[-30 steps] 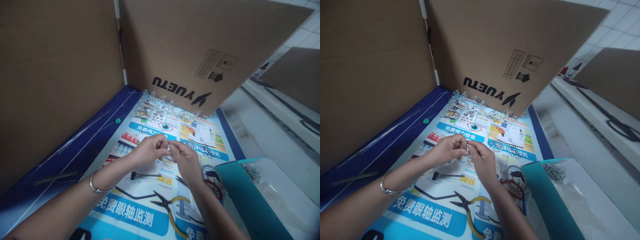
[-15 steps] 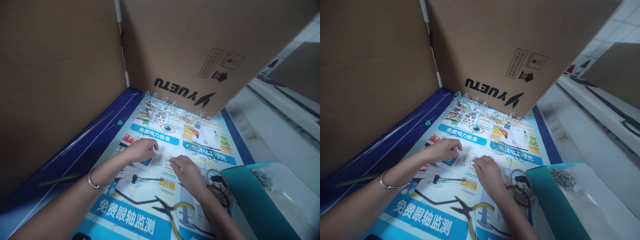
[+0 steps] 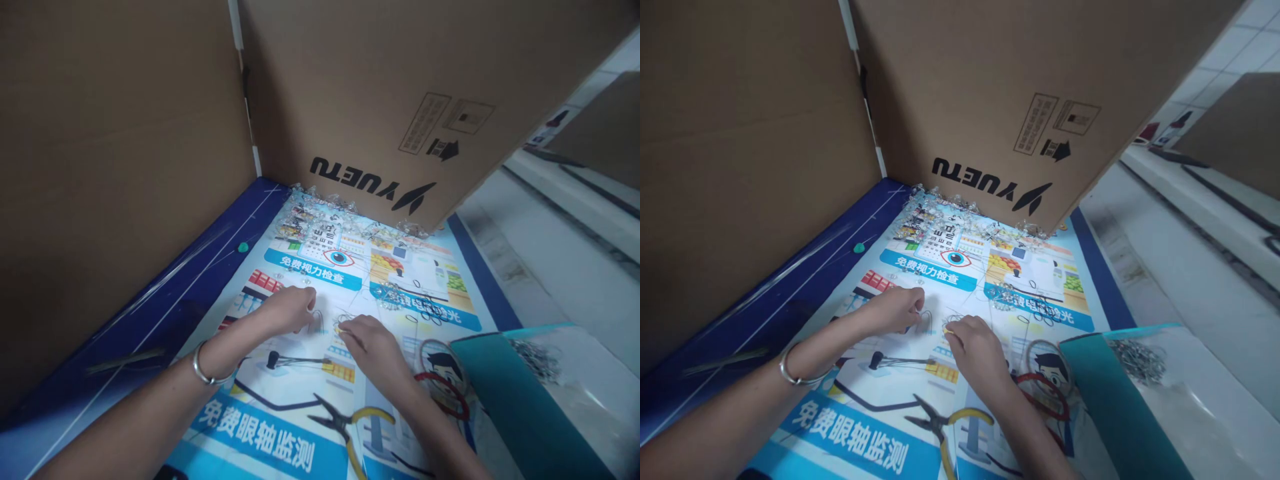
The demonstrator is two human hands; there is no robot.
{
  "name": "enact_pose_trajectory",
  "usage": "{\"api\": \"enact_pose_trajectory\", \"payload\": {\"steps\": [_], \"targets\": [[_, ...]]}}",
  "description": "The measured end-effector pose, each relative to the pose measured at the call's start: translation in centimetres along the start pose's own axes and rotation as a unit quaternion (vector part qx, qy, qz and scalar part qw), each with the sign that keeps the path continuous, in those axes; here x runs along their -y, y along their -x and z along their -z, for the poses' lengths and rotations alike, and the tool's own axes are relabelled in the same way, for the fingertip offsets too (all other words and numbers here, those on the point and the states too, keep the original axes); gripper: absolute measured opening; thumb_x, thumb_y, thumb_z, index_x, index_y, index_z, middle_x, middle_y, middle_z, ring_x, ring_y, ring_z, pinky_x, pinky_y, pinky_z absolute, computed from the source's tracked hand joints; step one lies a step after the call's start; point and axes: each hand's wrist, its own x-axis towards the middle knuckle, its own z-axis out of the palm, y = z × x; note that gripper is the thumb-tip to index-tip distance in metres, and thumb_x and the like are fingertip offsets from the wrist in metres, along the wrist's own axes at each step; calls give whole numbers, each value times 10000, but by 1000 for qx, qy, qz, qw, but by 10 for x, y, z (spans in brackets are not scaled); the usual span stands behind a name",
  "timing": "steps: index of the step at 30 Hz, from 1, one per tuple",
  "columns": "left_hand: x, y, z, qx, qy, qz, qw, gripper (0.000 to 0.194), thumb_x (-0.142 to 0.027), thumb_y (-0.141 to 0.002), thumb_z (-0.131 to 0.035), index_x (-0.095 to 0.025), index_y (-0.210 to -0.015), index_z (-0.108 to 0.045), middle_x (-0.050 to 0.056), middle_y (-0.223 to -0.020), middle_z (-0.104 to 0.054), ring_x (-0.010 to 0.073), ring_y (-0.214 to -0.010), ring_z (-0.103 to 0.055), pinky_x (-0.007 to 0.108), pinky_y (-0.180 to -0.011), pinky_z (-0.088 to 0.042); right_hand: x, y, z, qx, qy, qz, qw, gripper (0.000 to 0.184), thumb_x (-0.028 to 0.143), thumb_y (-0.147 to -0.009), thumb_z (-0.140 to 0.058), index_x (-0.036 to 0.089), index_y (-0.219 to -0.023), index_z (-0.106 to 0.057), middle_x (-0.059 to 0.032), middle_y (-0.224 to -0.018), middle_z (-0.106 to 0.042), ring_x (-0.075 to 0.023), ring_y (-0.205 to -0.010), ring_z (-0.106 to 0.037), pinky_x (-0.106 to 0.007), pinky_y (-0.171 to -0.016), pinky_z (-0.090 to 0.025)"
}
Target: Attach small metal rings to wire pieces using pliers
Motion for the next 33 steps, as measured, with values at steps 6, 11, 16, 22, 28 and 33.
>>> {"api": "enact_pose_trajectory", "payload": {"steps": [6,11,16,22,28,33], "targets": [[-4,-1,-8,-48,-62,5,997,196,-310,-728,-496,-173,-857,-552,92,-738,-654,233,-741,-604,274,-597,-397,3,0,-10,-9,12,14,1000,173,246,-824,-484,224,-902,-637,-43,-838,-620,-180,-829,-540,-298,-741,-426],[-3,1,1,-27,-28,-12,999,196,-311,-780,-439,-176,-827,-573,82,-716,-651,207,-676,-604,260,-577,-393,4,1,-16,-36,39,59,997,210,239,-849,-440,205,-935,-629,-61,-812,-600,-185,-801,-521,-314,-719,-418],[9,4,15,10,-12,-53,998,146,-231,-712,-484,-200,-783,-608,33,-704,-653,165,-618,-574,220,-512,-344,7,2,-14,-37,58,95,993,239,212,-864,-407,205,-921,-639,-59,-773,-570,-172,-777,-490,-300,-712,-388],[18,1,13,60,-56,-108,991,124,-250,-646,-535,-215,-704,-639,10,-693,-651,156,-596,-543,220,-483,-307,6,3,-18,-32,83,138,986,214,186,-844,-439,226,-868,-648,-38,-738,-527,-151,-734,-442,-278,-664,-335],[12,-1,7,49,-82,-104,990,127,-253,-672,-520,-220,-707,-637,13,-708,-658,168,-636,-564,227,-505,-322,4,4,-23,-46,89,151,983,191,168,-826,-469,229,-895,-637,-30,-733,-520,-143,-724,-431,-274,-653,-315],[12,0,8,47,-85,-106,990,144,-265,-675,-510,-220,-720,-640,16,-716,-660,171,-634,-562,230,-494,-305,1,3,-19,-51,71,142,986,200,189,-837,-454,214,-920,-634,-40,-770,-545,-151,-757,-457,-283,-692,-349]]}}
